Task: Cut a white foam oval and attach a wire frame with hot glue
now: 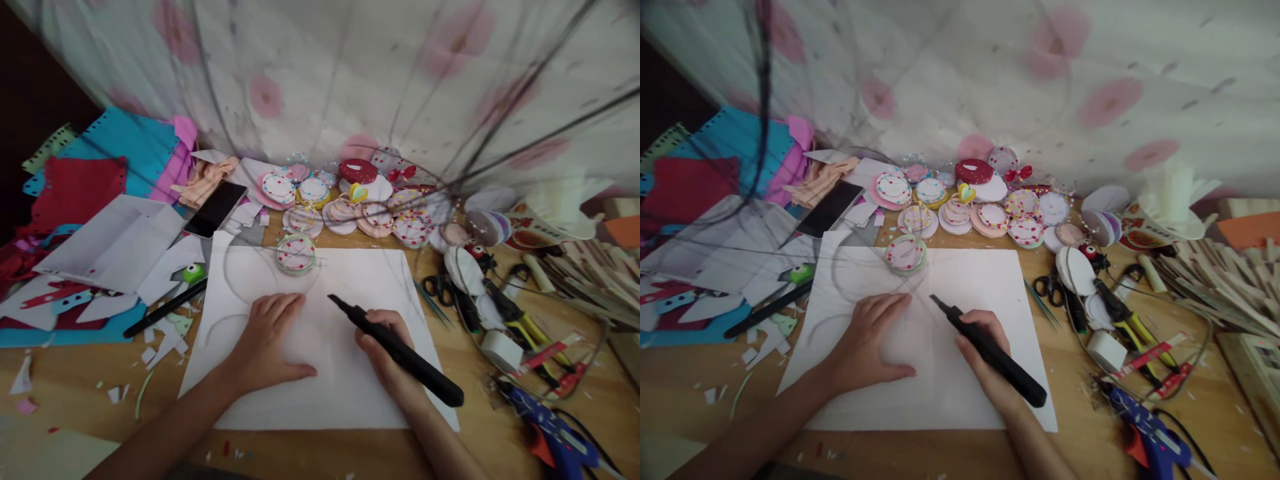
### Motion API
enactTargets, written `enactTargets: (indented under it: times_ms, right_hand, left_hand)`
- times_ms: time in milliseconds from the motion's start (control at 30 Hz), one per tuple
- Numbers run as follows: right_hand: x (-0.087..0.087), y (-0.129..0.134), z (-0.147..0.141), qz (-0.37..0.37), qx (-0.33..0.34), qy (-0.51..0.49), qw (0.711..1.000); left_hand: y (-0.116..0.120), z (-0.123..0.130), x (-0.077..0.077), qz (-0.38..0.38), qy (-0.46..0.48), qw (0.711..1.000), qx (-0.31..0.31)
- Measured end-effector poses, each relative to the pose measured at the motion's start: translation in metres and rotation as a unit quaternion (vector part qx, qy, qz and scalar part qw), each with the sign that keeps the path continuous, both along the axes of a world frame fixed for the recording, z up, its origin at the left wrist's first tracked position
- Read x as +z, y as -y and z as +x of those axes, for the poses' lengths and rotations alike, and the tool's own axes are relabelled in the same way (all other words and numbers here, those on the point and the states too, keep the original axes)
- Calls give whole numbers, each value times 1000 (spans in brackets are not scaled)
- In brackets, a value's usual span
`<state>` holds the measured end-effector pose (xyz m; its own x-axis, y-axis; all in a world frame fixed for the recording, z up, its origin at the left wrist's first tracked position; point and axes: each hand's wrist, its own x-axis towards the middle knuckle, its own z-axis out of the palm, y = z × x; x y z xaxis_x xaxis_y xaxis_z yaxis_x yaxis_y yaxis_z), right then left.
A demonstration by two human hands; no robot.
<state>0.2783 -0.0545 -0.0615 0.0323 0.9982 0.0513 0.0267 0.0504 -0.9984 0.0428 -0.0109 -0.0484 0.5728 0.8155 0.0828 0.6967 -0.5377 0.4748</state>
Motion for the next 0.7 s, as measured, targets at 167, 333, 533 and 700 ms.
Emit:
enactTargets:
  times_ms: [167,333,533,700]
  right_hand:
    - [6,7,-4,30,70,72,994]
    - [14,4,-9,127,165,158,965]
    - [11,4,-7,120,176,183,960]
    - [11,2,-8,112,177,187,960]
  left_hand:
    - [-1,0,-1,-1,4,1000,-6]
    - [0,0,-1,-1,4,1000,-9]
    - [0,-1,-2,3,5,1000,-10]
    - [0,0,-1,-1,6,1000,-8]
